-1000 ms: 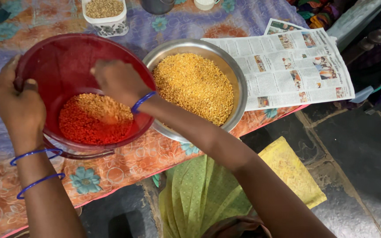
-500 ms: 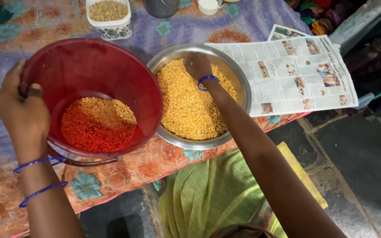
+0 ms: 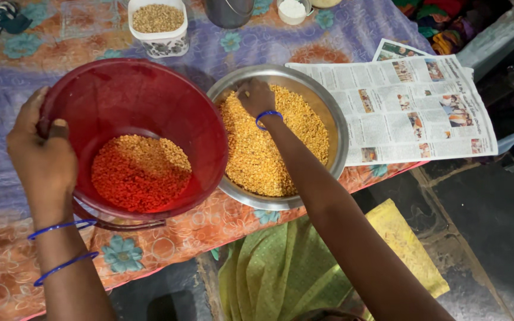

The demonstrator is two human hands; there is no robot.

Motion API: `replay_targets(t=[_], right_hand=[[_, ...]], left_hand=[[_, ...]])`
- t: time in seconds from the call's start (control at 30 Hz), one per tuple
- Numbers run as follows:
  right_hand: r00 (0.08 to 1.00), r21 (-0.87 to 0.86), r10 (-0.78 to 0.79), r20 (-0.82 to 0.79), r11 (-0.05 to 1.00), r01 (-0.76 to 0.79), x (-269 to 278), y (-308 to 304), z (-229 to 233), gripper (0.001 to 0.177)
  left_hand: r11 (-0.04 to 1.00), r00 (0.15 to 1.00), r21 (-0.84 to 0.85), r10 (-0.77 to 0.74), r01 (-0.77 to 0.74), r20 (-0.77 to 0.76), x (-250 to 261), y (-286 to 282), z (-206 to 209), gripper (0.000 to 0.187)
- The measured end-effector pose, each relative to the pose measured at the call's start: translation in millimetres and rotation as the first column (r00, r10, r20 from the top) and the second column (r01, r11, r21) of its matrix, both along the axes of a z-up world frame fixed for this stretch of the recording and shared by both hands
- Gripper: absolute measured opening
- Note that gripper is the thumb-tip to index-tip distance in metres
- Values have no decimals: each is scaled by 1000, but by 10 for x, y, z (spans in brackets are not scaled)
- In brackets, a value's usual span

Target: The person pours grains from a yellow tray into a white bucket, then transfers yellow grains from a metal bowl into a red bucket by hand. The person also moves a newspaper on the table.

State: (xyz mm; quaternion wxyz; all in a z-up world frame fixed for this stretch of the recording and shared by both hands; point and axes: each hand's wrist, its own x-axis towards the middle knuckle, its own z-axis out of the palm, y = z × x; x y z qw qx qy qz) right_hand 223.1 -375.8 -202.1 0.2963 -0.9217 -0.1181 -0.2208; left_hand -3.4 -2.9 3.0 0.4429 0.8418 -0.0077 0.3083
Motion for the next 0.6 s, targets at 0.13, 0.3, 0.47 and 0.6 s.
replay_targets(t=[0.13, 0.3, 0.47, 0.6], right_hand=[[984, -56, -3, -176, 998, -7, -149, 55, 54, 19], [999, -115, 34, -27, 993, -37, -639, 61, 147, 19], [983, -186, 151, 100, 974, -131, -1202, -52, 343, 18], [991, -176, 129, 44, 977, -119, -1430, -149, 384, 24]], left_hand=[[1000, 999, 12, 5, -6, 36, -4, -20, 38, 46], [1000, 998, 21, -21, 20, 52, -17, -67, 91, 48], [1000, 999, -13, 25, -24, 28, -22, -85, 129, 44], [999, 997, 48, -10, 7, 77, -17, -75, 129, 47]])
